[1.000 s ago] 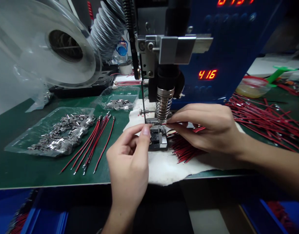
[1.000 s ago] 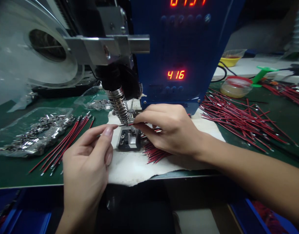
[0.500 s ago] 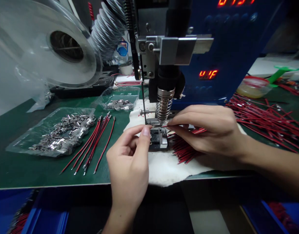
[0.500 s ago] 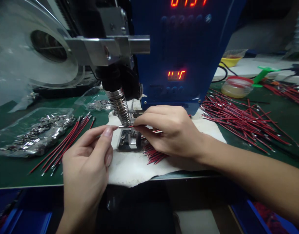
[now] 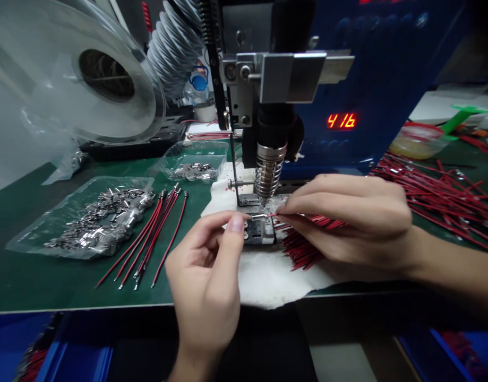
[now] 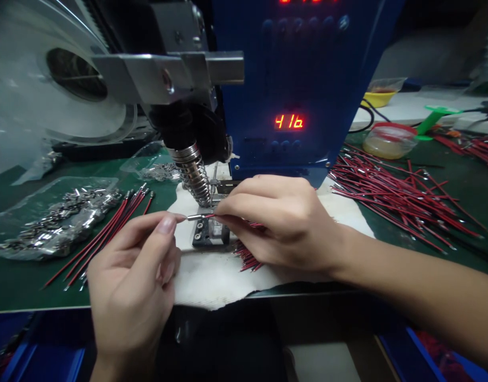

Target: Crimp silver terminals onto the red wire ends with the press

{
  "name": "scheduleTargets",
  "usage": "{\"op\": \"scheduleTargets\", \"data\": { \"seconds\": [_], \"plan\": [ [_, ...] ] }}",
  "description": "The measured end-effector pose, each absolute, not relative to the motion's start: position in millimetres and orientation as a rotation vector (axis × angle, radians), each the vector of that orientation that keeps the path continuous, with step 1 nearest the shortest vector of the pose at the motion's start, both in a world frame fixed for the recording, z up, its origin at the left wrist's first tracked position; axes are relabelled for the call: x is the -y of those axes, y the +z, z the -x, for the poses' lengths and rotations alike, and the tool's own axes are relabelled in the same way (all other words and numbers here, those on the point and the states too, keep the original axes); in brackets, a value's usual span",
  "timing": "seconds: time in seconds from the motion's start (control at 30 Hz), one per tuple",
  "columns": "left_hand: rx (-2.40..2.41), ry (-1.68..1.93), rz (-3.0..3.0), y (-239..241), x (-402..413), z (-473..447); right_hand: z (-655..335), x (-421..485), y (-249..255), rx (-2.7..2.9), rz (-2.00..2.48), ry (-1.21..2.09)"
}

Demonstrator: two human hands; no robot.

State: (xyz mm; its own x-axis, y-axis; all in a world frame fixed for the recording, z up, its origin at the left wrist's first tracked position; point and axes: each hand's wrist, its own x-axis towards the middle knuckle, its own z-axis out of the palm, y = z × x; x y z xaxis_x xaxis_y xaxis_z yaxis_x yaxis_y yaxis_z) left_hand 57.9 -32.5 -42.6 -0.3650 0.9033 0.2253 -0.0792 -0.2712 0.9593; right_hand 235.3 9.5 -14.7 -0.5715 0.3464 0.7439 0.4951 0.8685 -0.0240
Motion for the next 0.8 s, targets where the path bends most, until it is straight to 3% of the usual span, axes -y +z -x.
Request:
{"op": "scheduleTargets", "data": {
  "seconds": [0.3,0.8],
  "plan": [
    [-1.229,1.782,-1.029,-41.2,34.0,-57.3,-233.9,0.2,-15.7,2.195,0.636,-0.378],
    [-1.142,1.71,-1.042,-41.1,36.9,-55.6,-234.3,0.7,-16.3,2.169,0.572,-0.328]
  ]
}}
